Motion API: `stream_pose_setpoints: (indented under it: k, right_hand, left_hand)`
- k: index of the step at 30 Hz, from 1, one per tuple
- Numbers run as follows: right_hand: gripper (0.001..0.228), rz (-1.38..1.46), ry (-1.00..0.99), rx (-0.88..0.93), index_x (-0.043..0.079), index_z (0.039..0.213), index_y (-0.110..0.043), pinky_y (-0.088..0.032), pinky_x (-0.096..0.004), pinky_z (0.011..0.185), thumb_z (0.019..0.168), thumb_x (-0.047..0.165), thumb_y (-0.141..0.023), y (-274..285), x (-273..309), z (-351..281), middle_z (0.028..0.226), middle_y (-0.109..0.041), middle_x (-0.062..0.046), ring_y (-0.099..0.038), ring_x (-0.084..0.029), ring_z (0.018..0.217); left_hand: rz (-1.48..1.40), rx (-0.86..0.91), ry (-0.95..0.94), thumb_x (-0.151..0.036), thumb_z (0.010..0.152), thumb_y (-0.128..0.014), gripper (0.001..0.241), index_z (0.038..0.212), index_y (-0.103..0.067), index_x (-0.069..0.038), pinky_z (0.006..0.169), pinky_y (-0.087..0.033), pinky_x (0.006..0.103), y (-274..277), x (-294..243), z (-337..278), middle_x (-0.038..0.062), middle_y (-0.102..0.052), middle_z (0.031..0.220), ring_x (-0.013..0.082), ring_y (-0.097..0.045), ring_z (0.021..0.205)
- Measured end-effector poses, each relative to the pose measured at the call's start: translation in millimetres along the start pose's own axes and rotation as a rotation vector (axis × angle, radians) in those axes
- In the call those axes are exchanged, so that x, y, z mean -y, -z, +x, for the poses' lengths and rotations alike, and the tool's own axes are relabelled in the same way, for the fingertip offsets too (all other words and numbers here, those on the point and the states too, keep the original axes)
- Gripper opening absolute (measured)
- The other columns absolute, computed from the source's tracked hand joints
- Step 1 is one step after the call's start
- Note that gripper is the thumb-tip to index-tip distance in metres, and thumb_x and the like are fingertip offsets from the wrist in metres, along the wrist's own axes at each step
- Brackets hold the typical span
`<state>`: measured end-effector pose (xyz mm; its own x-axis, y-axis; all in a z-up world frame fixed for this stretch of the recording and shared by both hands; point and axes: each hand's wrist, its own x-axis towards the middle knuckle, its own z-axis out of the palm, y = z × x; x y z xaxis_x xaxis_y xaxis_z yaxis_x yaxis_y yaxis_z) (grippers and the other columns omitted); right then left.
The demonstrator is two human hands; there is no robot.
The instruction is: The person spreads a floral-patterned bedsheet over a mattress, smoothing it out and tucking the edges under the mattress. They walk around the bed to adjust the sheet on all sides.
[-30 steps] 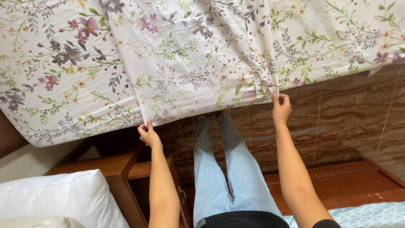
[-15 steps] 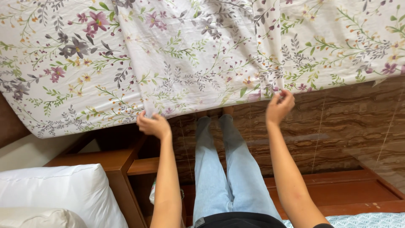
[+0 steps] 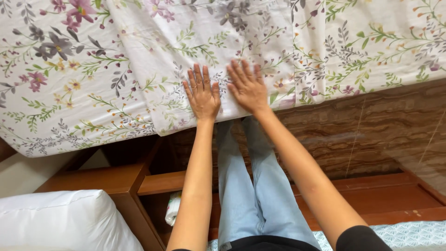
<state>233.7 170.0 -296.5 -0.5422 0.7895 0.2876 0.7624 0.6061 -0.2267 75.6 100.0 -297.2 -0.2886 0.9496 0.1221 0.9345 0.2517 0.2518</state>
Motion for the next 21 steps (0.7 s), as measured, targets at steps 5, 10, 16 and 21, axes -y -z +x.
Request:
stream_pose_setpoints:
  k: [5,10,16,21]
  right_hand:
    - [0.054,-0.168,-0.080,0.031,0.025,0.157,-0.050,-0.010,-0.042,0.126,0.108,0.048,-0.047,28,-94,-34,0.164,-0.042,0.000,-0.031,-0.022,0.153]
    - [0.056,-0.121,-0.143,0.036,0.021,0.157,-0.052,-0.011,-0.044,0.125,0.108,0.047,-0.048,57,-146,-70,0.162,-0.046,-0.002,-0.035,-0.021,0.152]
    - [0.056,-0.231,-0.294,0.070,0.027,0.160,-0.050,-0.001,-0.045,0.125,0.109,0.050,-0.047,79,-173,-104,0.166,-0.042,0.005,-0.028,-0.018,0.154]
    - [0.055,-0.228,-0.487,0.050,0.022,0.162,-0.046,0.001,-0.048,0.121,0.112,0.044,-0.048,87,-189,-133,0.167,-0.037,0.001,-0.024,-0.021,0.154]
  left_hand:
    - [0.074,-0.004,-0.015,-0.048,0.108,-0.038,0.059,0.162,-0.035,-0.022,0.127,-0.007,0.0485,-6,4,-3,0.005,-0.026,0.169,0.0261,-0.019,0.157]
    - [0.059,0.033,-0.023,-0.048,0.108,-0.038,0.060,0.162,-0.034,-0.022,0.125,-0.008,0.0506,-6,7,-2,0.007,-0.026,0.169,0.0286,-0.020,0.156]
    - [0.053,0.053,-0.033,-0.046,0.109,-0.039,0.060,0.162,-0.033,-0.020,0.125,-0.007,0.0513,-5,9,-3,0.008,-0.026,0.169,0.0305,-0.018,0.156]
    - [0.055,0.067,-0.032,-0.044,0.109,-0.041,0.060,0.163,-0.033,-0.019,0.124,-0.007,0.0526,-4,4,-2,0.009,-0.025,0.169,0.0317,-0.018,0.156]
